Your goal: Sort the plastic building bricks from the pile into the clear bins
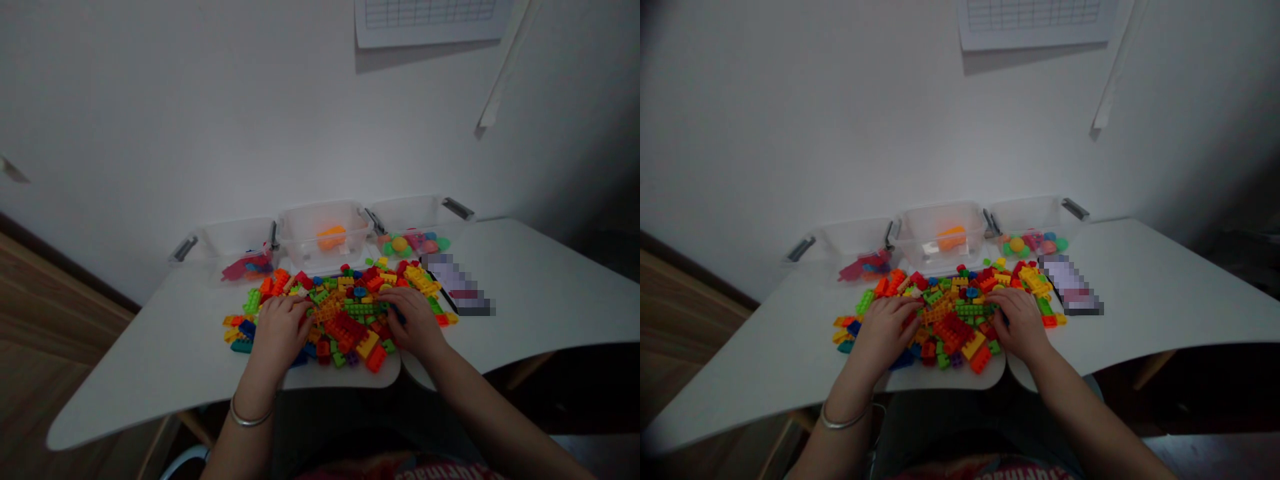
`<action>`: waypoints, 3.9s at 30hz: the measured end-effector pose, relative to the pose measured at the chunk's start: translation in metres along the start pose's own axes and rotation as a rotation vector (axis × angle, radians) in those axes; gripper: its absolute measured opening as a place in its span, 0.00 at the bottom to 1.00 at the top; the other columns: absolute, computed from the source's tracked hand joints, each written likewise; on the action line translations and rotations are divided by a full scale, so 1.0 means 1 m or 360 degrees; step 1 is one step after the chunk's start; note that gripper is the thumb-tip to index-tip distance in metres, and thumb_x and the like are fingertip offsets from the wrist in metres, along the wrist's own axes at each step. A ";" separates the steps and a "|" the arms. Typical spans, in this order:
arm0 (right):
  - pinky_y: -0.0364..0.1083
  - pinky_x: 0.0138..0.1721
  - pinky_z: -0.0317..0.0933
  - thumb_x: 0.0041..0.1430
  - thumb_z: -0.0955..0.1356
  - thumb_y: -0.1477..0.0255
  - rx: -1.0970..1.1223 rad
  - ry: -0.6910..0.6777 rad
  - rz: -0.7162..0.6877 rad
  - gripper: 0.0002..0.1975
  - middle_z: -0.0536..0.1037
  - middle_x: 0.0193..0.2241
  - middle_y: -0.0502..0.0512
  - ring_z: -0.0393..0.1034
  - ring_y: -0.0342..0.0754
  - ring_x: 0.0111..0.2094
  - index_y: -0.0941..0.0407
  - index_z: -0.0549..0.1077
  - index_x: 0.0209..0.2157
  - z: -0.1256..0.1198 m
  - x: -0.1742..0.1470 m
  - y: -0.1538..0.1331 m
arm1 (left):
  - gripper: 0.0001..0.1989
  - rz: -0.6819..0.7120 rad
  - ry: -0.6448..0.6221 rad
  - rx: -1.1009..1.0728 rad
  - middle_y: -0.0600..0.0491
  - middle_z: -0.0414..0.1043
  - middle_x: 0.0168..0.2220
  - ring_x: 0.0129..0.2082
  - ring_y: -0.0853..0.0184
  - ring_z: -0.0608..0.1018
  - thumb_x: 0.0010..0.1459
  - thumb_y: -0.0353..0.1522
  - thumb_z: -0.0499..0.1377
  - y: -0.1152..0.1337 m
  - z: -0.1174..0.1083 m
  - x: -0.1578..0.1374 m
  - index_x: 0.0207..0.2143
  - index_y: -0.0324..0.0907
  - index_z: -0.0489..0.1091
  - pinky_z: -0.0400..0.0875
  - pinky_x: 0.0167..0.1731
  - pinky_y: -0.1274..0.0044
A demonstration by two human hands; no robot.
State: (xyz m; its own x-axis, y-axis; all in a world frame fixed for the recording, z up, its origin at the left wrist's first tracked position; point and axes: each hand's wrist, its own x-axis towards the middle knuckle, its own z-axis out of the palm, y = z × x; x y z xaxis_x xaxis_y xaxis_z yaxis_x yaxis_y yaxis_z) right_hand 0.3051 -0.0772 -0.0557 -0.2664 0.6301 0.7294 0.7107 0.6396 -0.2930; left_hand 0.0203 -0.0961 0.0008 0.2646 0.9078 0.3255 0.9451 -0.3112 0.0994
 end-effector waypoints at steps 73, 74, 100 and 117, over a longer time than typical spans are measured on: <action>0.56 0.47 0.64 0.57 0.64 0.79 0.0016 0.0004 -0.0015 0.14 0.79 0.43 0.57 0.71 0.54 0.45 0.54 0.73 0.43 -0.001 0.000 -0.001 | 0.25 -0.0545 0.0453 0.0541 0.35 0.77 0.34 0.37 0.53 0.76 0.65 0.33 0.40 -0.105 -0.021 0.081 0.33 0.32 0.76 0.56 0.55 0.56; 0.56 0.48 0.64 0.57 0.64 0.79 0.0014 0.0002 -0.0016 0.14 0.79 0.43 0.57 0.71 0.54 0.45 0.54 0.73 0.43 -0.001 0.000 -0.001 | 0.25 -0.0549 0.0450 0.0548 0.35 0.77 0.34 0.37 0.53 0.77 0.65 0.33 0.40 -0.105 -0.021 0.082 0.33 0.32 0.76 0.56 0.55 0.56; 0.56 0.48 0.65 0.57 0.64 0.78 0.0005 0.0004 0.0021 0.15 0.79 0.43 0.57 0.72 0.54 0.46 0.53 0.75 0.43 0.000 0.000 0.001 | 0.12 0.0561 -0.0076 -0.0247 0.49 0.75 0.51 0.51 0.59 0.74 0.61 0.28 0.58 0.050 -0.011 0.017 0.46 0.47 0.75 0.68 0.53 0.61; 0.55 0.45 0.64 0.59 0.63 0.78 -0.0173 0.0060 0.0067 0.12 0.80 0.41 0.55 0.73 0.53 0.43 0.52 0.75 0.41 0.003 0.000 0.004 | 0.11 0.0429 -0.0254 -0.0146 0.49 0.78 0.46 0.47 0.57 0.76 0.62 0.30 0.57 0.052 0.005 0.017 0.46 0.44 0.74 0.66 0.52 0.60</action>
State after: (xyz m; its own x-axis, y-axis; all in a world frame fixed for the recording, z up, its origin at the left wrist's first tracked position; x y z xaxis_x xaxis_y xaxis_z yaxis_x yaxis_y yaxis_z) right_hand 0.3060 -0.0731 -0.0588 -0.2117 0.6368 0.7414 0.7876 0.5603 -0.2564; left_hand 0.0755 -0.0950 0.0066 0.5364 0.8197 0.2011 0.8177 -0.5637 0.1166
